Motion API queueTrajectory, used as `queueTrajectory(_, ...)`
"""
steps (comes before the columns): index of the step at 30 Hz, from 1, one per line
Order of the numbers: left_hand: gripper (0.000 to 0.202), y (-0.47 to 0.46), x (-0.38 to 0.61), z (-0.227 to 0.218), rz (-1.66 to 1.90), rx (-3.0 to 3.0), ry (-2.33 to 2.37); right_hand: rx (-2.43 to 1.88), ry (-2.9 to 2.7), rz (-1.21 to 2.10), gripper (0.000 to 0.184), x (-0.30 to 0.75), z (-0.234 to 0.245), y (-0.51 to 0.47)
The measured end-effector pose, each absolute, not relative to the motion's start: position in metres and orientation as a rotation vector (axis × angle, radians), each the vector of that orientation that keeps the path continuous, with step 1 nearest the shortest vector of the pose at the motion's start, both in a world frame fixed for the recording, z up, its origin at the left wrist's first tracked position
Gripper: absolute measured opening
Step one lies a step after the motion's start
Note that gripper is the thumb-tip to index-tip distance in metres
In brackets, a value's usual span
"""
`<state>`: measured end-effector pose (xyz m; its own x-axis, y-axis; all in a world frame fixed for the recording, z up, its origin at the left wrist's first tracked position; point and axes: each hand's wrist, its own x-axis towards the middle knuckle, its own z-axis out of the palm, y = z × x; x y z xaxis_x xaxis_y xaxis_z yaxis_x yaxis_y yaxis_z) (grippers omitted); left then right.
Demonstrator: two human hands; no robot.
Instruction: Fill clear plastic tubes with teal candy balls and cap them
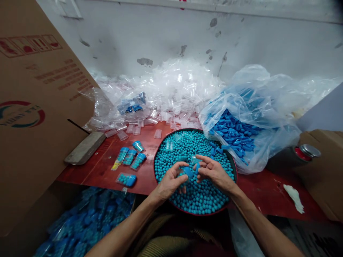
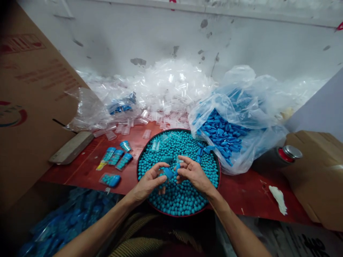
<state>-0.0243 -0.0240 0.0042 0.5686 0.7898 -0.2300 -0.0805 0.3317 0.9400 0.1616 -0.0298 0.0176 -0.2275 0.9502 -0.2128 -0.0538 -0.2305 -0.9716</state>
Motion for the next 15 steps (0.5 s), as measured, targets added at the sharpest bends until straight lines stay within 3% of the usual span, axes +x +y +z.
queueTrajectory(5,0.049,-0.031,-0.016,0.007,0.749,1.118,0.892,-1.319,-1.689,1.029,0.033,0.143,0.014,-0.041)
queueTrajectory(11,0.044,-0.033,-0.005,0.011,0.865,1.107,0.883,-1.401,-2.114,0.685,0.08,0.131,0.008,-0.058)
queueTrajectory(15,0.034,-0.034,-0.005,0.009,0.781,1.094,0.846,-1.388,-2.068,0.581,0.065,0.126,0.004,-0.058)
